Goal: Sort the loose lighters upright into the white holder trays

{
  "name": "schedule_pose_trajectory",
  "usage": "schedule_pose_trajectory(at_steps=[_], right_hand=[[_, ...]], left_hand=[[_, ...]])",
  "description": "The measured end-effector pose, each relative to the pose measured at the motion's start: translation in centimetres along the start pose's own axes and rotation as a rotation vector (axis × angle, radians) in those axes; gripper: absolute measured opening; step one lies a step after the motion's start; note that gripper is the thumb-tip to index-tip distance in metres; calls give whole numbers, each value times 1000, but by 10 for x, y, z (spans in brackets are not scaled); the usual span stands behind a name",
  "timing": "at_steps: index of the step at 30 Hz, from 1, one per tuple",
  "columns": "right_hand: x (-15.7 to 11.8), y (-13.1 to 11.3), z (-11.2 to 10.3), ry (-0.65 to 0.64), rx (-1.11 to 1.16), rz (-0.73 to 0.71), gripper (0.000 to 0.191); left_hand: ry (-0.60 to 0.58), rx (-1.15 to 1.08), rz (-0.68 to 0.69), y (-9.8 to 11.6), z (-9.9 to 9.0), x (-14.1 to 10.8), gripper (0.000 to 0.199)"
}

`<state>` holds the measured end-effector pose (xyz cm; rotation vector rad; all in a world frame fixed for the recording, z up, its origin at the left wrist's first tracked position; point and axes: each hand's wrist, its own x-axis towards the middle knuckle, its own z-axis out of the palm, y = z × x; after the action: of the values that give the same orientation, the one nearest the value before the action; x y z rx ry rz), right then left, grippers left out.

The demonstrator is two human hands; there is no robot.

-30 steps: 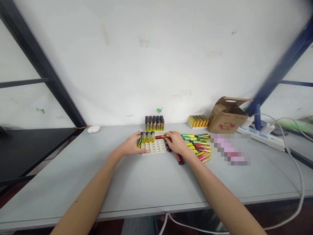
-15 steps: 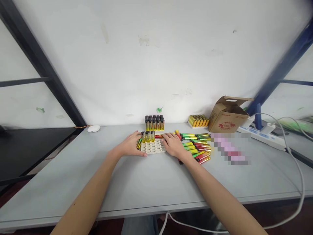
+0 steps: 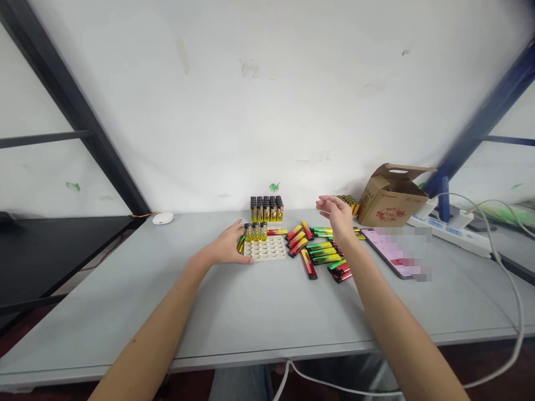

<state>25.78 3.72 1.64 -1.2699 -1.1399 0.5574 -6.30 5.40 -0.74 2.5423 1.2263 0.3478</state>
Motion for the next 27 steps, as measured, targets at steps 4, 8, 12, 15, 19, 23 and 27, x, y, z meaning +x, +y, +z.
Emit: schedule_pose_trajectory(at_steps=[4, 8, 12, 15, 19, 23, 27], right_hand=[[-10, -16, -27, -482, -239, -77, 33], [-34, -18, -71, -842, -700, -279, 35], [-52, -4, -105, -777, -995, -410, 31], [-55, 3, -115, -819, -1039, -395, 14], [-48, 4, -117, -782, -1007, -371, 19], [-33, 9, -112, -552, -1004, -282, 30], [-17, 18, -92, -466, -1068, -313, 33]], left_hand=[[-16, 12, -3, 0, 0, -1, 86], [-4, -15, 27, -3, 1, -2, 84], [4, -31, 30, -5, 2, -2, 85], [-4, -45, 41, -6, 2, -2, 86], [-10, -59, 32, -8, 2, -2, 88], [-21, -58, 22, -8, 3, -2, 90], [-6, -95, 75, -2, 4, -1, 89]])
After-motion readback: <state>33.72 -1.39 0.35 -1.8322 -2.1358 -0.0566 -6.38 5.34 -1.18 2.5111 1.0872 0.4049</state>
